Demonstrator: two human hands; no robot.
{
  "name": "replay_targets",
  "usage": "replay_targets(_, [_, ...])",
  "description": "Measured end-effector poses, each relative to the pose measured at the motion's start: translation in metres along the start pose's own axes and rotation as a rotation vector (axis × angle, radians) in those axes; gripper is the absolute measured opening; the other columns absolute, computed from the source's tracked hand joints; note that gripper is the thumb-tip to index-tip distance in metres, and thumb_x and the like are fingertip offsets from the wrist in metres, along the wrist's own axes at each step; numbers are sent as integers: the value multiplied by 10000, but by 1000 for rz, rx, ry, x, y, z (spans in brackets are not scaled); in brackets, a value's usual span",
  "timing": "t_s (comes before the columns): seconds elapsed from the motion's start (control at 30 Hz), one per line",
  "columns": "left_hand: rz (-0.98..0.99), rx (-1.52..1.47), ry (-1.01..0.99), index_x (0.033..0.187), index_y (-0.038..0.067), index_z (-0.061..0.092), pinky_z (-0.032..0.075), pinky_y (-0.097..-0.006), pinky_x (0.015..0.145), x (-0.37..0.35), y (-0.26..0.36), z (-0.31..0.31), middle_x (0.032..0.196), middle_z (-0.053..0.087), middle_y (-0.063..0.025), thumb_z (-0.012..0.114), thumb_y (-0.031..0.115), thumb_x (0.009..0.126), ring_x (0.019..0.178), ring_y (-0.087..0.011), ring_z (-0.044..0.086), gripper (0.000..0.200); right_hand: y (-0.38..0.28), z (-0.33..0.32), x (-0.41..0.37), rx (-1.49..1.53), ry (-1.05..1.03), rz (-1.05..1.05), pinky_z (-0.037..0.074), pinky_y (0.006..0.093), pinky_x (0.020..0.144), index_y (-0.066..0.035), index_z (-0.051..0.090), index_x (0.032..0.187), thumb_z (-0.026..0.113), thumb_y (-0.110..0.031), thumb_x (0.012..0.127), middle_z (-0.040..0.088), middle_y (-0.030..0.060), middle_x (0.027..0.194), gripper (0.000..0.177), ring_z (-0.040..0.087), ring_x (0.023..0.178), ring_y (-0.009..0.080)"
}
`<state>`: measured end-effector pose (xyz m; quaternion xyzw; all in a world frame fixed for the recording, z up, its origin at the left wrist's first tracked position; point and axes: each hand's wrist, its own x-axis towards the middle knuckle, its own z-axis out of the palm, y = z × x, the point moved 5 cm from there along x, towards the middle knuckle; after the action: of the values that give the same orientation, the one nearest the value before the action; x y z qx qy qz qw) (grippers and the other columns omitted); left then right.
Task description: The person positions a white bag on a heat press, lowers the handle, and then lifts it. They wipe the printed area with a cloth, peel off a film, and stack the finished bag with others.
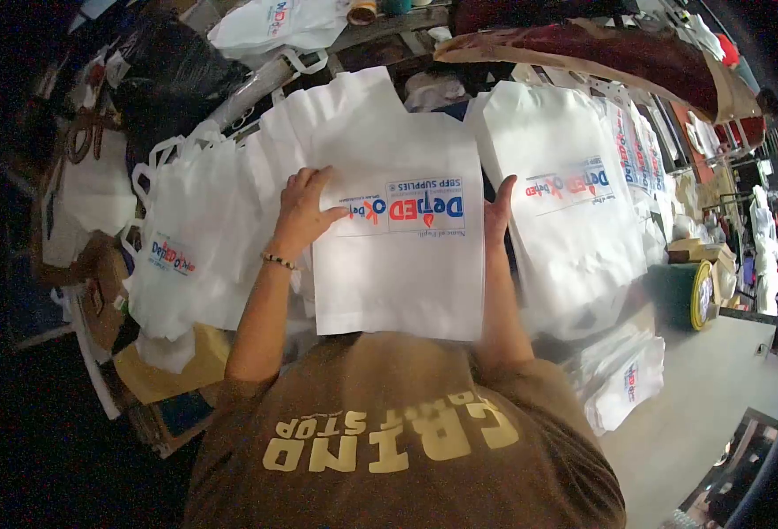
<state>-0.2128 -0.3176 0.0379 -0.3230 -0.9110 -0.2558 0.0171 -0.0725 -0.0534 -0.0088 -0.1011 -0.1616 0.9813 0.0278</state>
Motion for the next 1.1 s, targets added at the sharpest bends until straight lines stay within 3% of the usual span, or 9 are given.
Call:
replay_targets(0.07, [-37, 2, -136, 1213, 73, 660, 452, -449, 981, -1, -10, 2, 1205, 572, -102, 884, 283, 707, 1160, -326, 521, 592, -2, -12, 7, 0, 4, 0, 503, 459, 1031, 22, 483, 1417, 630, -396, 972, 604, 207, 1344, 628, 620, 1200, 321])
replay_targets(0.13, [-36, -3, -130, 1215, 73, 659, 451, -452, 975, -3, -19, -4, 1176, 568, -107, 882, 279, 711, 1139, -325, 520, 588, -6, -26, 23, -1029, 364, 42, 569, 442, 906, 37, 528, 1349, 721, -295, 902, 703, 167, 1139, 590, 703, 1021, 274])
replay_targets(0.17, [-43, -11, -114, 1217, 73, 659, 450, -454, 969, -3, -22, -6, 1147, 563, -113, 880, 276, 714, 1118, -324, 519, 585, 3, -20, 29, -729, 346, 95, 605, 393, 786, 9, 591, 1262, 786, -193, 823, 721, 106, 979, 521, 713, 812, 218])
replay_targets(0.27, [-125, 104, -36, 1207, 55, 681, 457, -434, 1000, -2, -20, -21, 1136, 572, -130, 878, 255, 716, 1099, -337, 529, 565, 11, -26, 53, -642, 390, 49, 615, 364, 678, 2, 616, 1206, 769, -130, 838, 714, 112, 988, 419, 703, 720, 195])
replay_targets(0.33, [-132, 96, -38, 1202, 59, 687, 460, -433, 994, -3, -20, -20, 1123, 572, -132, 877, 252, 719, 1093, -341, 531, 554, 13, -18, 54, -672, 438, 5, 606, 369, 735, 18, 588, 1257, 738, -98, 872, 712, 110, 962, 429, 711, 784, 196])
replay_targets(0.4, [-137, 85, -42, 1198, 63, 692, 462, -432, 989, -4, -20, -18, 1110, 573, -134, 876, 249, 722, 1087, -345, 532, 544, -1, 4, 43, -1232, 352, -238, 578, 321, 800, 35, 505, 1373, 690, -69, 902, 699, 169, 1100, 517, 703, 928, 191])
replay_targets(0.5, [-117, 56, -65, 1180, 67, 689, 469, -431, 966, -4, -21, -12, 1113, 574, -140, 862, 244, 741, 1093, -341, 534, 504, -2, -1, 15, -1213, 389, -367, 538, 326, 906, 30, 410, 1471, 685, -37, 899, 660, 191, 1214, 638, 661, 1065, 204])
replay_targets(0.77, [224, -7, 302, 792, 36, 640, 492, -414, 840, -8, -1, -2, 929, 690, -61, 703, 20, 786, 866, -302, 628, 66, 23, -15, -54, -1191, 229, -255, 428, 344, 1084, 15, 329, 1547, 737, 33, 811, 549, 187, 1408, 842, 564, 1252, 231])
replay_targets(1.1, [466, -117, 107, 796, 39, 648, 482, -410, 882, -60, 64, 19, 1040, 728, -62, 676, 4, 777, 977, -264, 652, 48, 24, -20, -51, -1102, 263, -151, 387, 346, 1135, 7, 381, 1528, 760, 71, 770, 522, 180, 1458, 850, 525, 1310, 233])
